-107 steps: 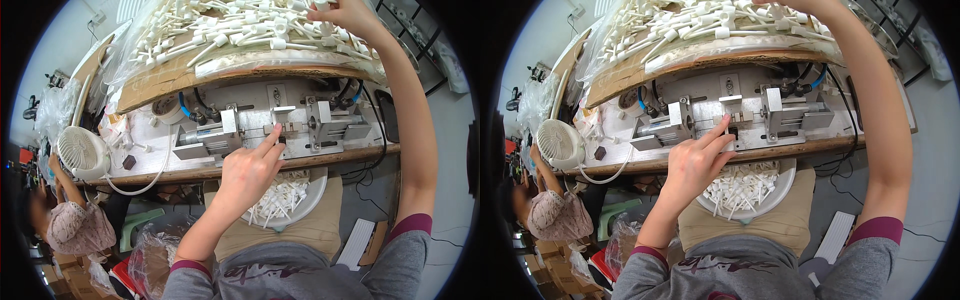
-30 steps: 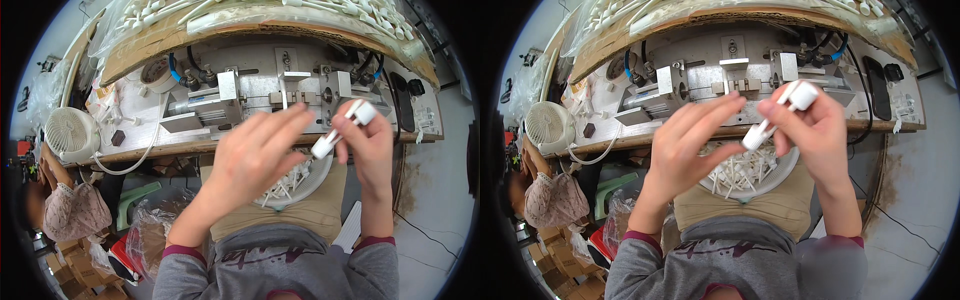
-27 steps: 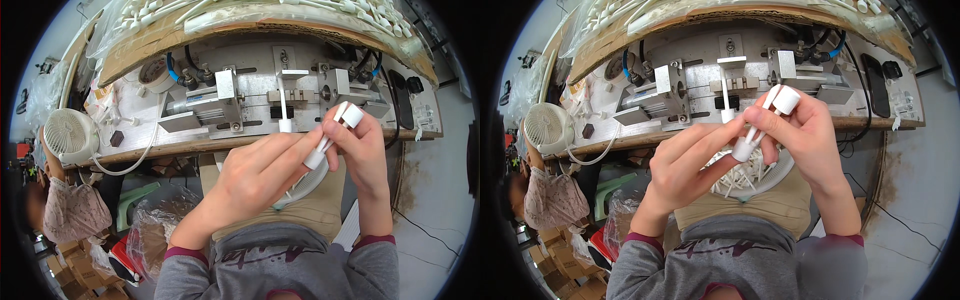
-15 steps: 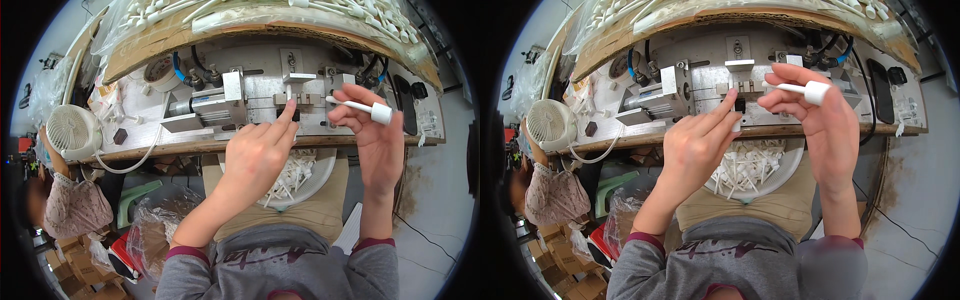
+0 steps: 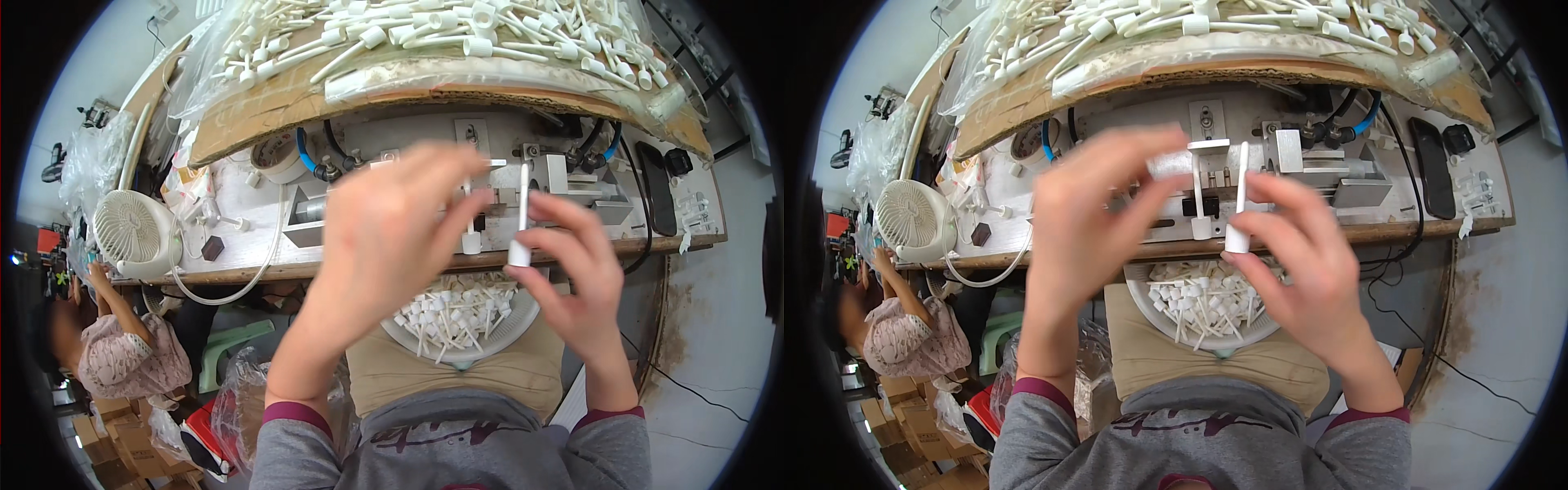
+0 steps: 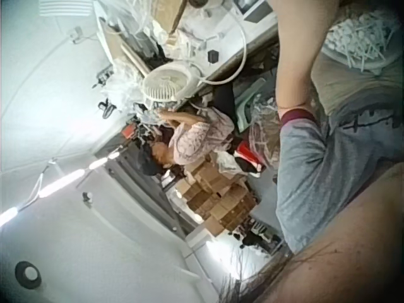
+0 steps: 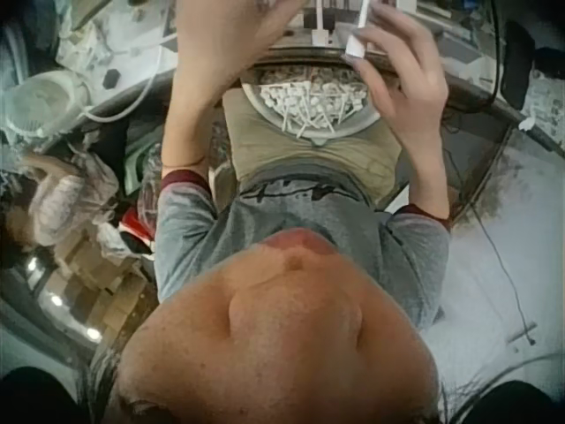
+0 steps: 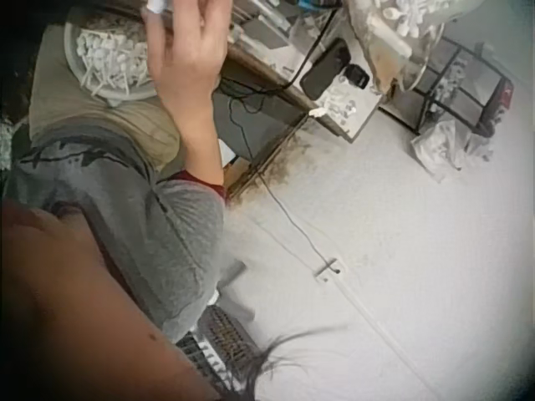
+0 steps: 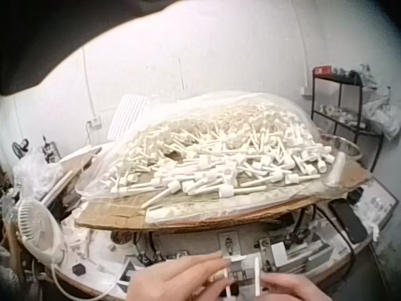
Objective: The person is using a specialized assembly machine to press-fit or attach components for plastic sprayers or pump mechanisms.
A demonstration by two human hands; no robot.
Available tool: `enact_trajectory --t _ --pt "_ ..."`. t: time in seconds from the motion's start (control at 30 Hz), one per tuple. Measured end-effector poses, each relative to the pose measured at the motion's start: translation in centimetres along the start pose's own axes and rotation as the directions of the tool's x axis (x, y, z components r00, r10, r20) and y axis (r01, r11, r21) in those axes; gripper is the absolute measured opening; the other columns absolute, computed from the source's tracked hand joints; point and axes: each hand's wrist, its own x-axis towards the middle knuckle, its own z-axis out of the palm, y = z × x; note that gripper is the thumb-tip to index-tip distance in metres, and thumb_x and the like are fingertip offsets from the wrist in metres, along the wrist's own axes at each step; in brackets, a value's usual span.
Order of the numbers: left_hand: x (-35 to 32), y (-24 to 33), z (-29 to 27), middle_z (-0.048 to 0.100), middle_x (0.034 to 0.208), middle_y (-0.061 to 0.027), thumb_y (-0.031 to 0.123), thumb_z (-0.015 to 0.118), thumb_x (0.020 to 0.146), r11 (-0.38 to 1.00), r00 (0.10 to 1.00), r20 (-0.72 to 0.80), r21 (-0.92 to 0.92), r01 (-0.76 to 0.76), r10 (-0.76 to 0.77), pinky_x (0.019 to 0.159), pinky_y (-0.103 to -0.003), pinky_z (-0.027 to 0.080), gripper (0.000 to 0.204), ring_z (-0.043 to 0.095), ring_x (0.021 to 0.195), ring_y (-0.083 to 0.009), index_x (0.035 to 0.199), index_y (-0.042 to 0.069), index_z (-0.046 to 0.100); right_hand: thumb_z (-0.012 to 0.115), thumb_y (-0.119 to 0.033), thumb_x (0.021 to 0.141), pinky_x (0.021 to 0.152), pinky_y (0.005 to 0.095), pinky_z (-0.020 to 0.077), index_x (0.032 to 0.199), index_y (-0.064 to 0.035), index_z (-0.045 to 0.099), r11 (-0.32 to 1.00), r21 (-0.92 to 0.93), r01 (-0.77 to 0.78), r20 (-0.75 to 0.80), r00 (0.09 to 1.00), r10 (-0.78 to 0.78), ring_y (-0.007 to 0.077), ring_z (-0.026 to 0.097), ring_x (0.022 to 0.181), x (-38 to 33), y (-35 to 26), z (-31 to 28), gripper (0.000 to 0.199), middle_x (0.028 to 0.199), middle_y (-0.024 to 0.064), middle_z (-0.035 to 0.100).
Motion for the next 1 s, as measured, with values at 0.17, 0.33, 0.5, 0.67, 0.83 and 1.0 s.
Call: enact_trajectory --t 0.17,0.33,0.5,0.67,0.83,1.0 --pt "8.0 -3.1 0.1 0.072 0.094 -0.0097 0.009 0.074 0.082 0.928 0.913 -0.221 0.234 -0.290 0.342 0.074 -0.036 0.052 0.016 0.067 0.082 -0.0265 0.098 0.005 0.074 0.073 -0.004 0.071 0.069 0.0310 0.0546 0.098 -0.0017 0.066 0.957 -0.215 0.193 0.152 0.975 -0.162 0.0220 0.069 0.076 -0.9 0.3 2.9 0.028 0.120 0.0161 0.069" --pt "10.9 -6.1 3.3 0.070 0.090 -0.0151 0.012 0.069 0.085 0.946 0.964 -0.077 0.225 -0.233 0.255 0.082 -0.043 0.052 0.015 0.066 0.089 -0.0341 0.096 0.004 0.075 0.064 -0.006 0.074 0.058 0.0286 0.0494 0.092 -0.0017 0.065 0.934 -0.260 0.246 0.255 0.950 -0.180 0.0159 0.066 0.063 0.6 -0.2 3.9 0.019 0.119 0.0166 0.071" --pt "11.0 -5.8 2.7 0.069 0.089 -0.0173 0.013 0.066 0.086 0.963 0.973 -0.075 0.182 -0.200 0.216 0.086 -0.044 0.052 0.017 0.067 0.089 -0.0349 0.096 0.003 0.075 0.064 -0.004 0.073 0.057 0.0276 0.0480 0.093 -0.0014 0.065 0.928 -0.248 0.276 0.148 0.958 -0.246 0.0128 0.066 0.063 0.9 1.4 5.0 0.020 0.117 0.0152 0.071" --pt "11.0 -5.8 1.7 0.069 0.095 -0.0158 0.012 0.068 0.085 0.982 0.986 -0.005 0.091 -0.167 0.169 0.081 -0.041 0.055 0.017 0.070 0.087 -0.0325 0.098 0.003 0.075 0.065 -0.004 0.072 0.054 0.0257 0.0442 0.089 -0.0011 0.066 0.881 -0.368 0.299 0.127 0.954 -0.271 0.0126 0.062 0.058 0.3 1.1 4.8 0.017 0.118 0.0150 0.071" --pt "10.4 -4.1 0.2 0.068 0.087 -0.0139 0.012 0.073 0.081 0.993 0.995 -0.050 -0.071 -0.094 0.091 0.073 -0.032 0.053 0.021 0.066 0.077 -0.0224 0.098 -0.002 0.073 0.081 -0.009 0.069 0.052 0.0261 0.0443 0.094 -0.0055 0.070 0.887 -0.391 0.245 0.210 0.962 -0.173 0.0159 0.054 0.051 0.6 0.7 4.3 0.027 0.119 0.0093 0.072" --pt "7.3 -3.0 -1.9 0.069 0.097 -0.0129 0.009 0.077 0.080 0.974 0.981 -0.188 -0.225 0.003 -0.047 0.067 -0.028 0.054 0.024 0.066 0.078 -0.0187 0.102 0.000 0.073 0.081 -0.010 0.070 0.051 0.0273 0.0449 0.095 -0.0061 0.069 0.892 -0.388 0.232 0.281 0.952 -0.126 0.0169 0.054 0.051 1.0 0.4 3.9 0.029 0.119 0.0095 0.072"
